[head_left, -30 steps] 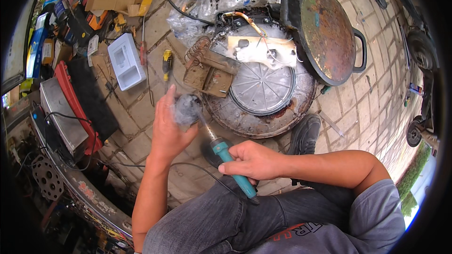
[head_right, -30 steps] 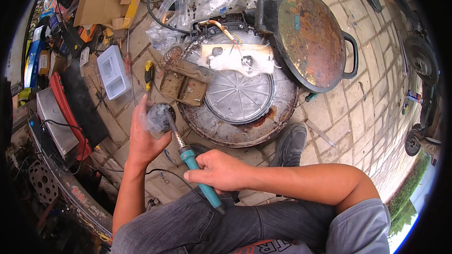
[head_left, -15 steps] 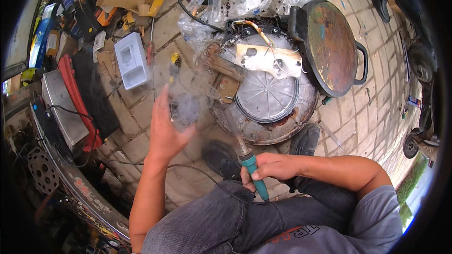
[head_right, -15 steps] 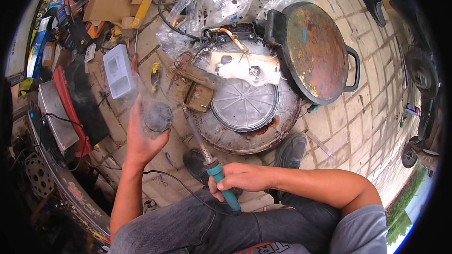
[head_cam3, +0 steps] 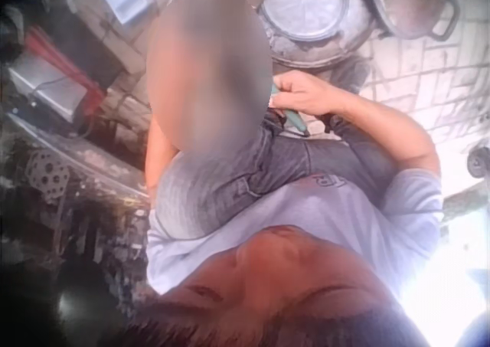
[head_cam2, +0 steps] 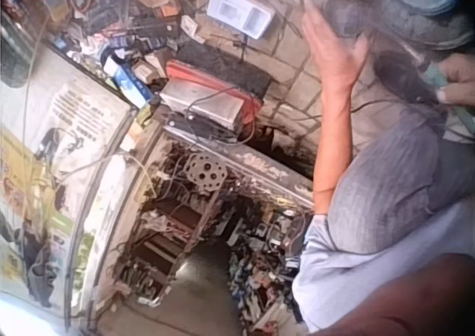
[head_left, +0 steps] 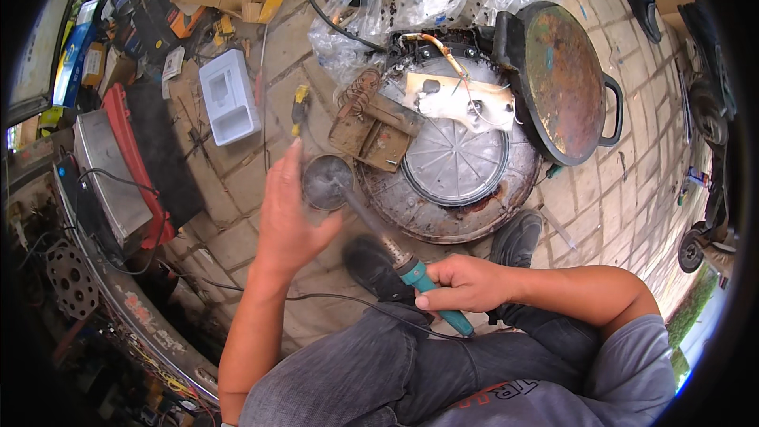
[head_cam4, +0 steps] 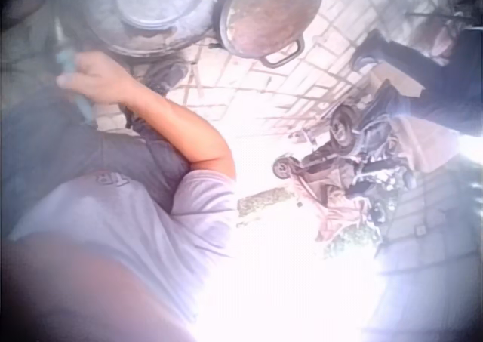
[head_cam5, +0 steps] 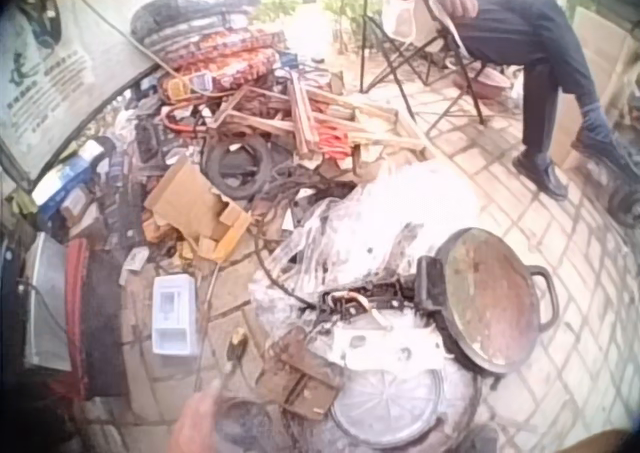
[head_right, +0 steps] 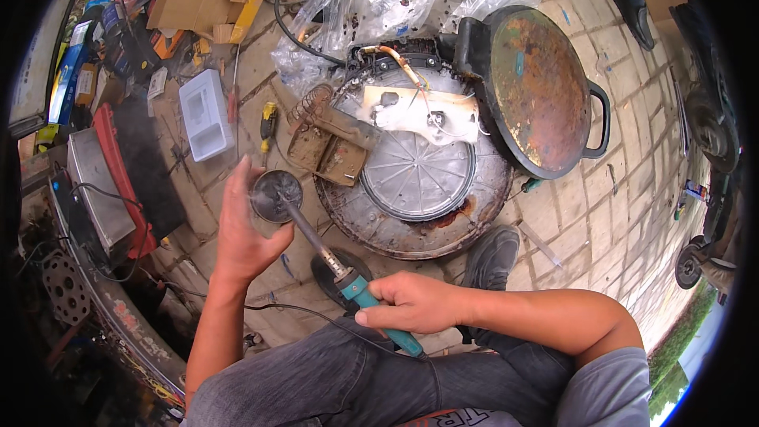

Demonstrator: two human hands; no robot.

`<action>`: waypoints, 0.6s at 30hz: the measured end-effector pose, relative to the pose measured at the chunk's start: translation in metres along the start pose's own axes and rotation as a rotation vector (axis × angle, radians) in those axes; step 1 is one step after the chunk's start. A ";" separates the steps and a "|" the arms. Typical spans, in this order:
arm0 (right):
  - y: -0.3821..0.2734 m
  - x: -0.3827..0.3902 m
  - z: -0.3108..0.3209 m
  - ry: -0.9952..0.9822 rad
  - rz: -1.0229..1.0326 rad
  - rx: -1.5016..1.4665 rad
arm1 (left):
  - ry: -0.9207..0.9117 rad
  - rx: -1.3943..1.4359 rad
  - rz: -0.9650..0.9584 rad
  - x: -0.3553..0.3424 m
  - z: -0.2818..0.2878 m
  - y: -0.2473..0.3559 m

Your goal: The person sits on the ground and uses a soldering iron to join wires on a small electronic component. They repeatedly apply solder to the connection points, clean the iron tip, and adjust the wires.

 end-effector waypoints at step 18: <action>-0.017 -0.010 -0.003 0.271 -0.003 -0.029 | -0.046 0.004 -0.028 0.000 -0.004 0.009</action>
Point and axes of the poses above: each hand's wrist, its own x-axis away from the middle knuckle, its own z-axis out of the back of the hand, y = z × x, the point moved 6 cm from there along -x, towards the middle knuckle, and after that the axes turned 11 degrees about -z, right-handed, at the moved point
